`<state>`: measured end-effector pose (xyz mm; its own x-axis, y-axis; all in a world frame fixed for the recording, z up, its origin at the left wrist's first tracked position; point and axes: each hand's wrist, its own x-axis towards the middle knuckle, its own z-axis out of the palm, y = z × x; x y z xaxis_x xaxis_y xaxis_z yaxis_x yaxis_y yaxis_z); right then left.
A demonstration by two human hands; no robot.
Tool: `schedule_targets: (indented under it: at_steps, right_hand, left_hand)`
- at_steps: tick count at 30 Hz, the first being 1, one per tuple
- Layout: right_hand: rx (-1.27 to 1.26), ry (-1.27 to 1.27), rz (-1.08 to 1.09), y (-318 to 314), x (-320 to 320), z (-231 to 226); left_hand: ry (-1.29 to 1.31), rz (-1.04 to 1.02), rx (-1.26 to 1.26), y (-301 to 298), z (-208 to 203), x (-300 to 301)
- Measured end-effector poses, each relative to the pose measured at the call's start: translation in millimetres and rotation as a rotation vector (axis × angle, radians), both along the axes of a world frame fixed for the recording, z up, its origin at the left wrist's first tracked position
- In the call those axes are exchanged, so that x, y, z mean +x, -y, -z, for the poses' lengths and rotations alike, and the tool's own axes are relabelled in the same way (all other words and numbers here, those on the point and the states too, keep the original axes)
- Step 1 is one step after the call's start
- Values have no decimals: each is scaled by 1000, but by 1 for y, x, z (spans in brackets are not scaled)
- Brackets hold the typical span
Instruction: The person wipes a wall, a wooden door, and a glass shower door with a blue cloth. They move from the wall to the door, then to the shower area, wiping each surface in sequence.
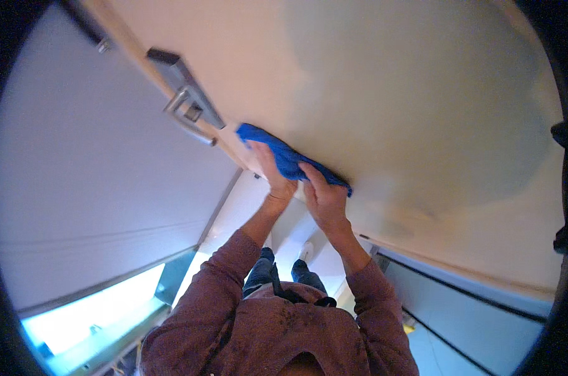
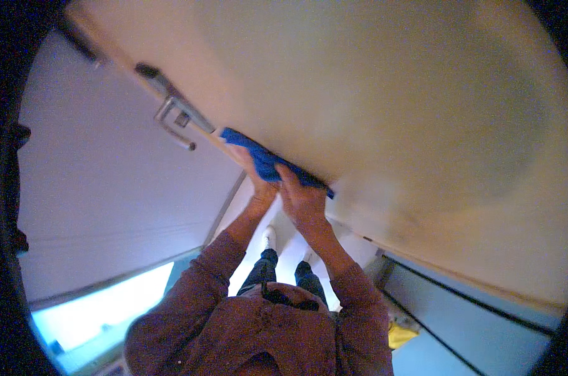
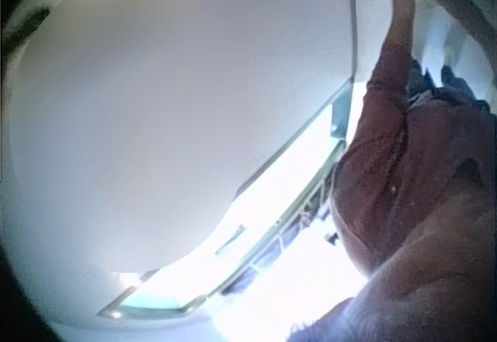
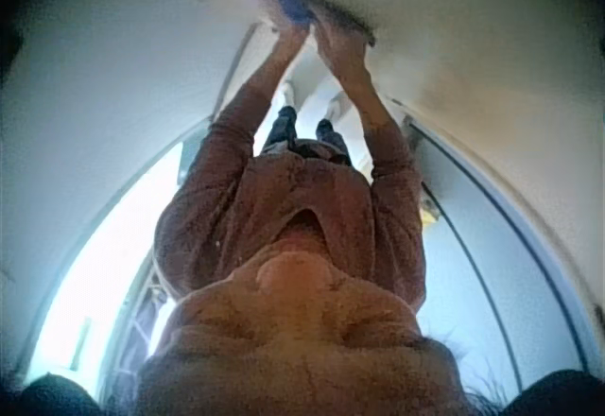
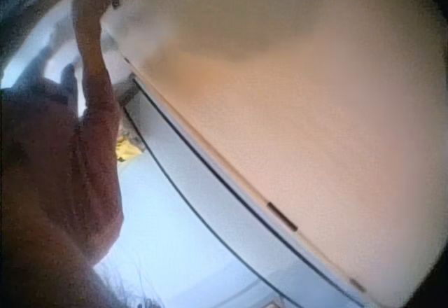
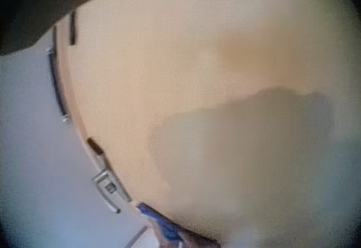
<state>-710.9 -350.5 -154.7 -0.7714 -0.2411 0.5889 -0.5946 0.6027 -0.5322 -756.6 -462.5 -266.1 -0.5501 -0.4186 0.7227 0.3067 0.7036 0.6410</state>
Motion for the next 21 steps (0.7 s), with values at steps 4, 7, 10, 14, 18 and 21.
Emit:
schedule_targets:
  at_steps: [4,7,10,14,18,21]
  right_hand:
    - [100,175,26,1,4,24]
    - [153,293,41,4,4,34]
    - [74,364,-2,12,5,51]
    - [-90,623,-190,40,21,79]
    - [-211,806,-357,76,57,65]
    - [-346,740,-506,134,43,24]
  left_hand:
    - [139,213,837,-14,4,21]
    - [342,64,551,-6,-5,32]
    - [414,79,757,10,-2,38]
    - [411,105,856,52,9,57]
    - [309,-31,774,94,-19,105]
    - [53,-81,562,153,-67,108]
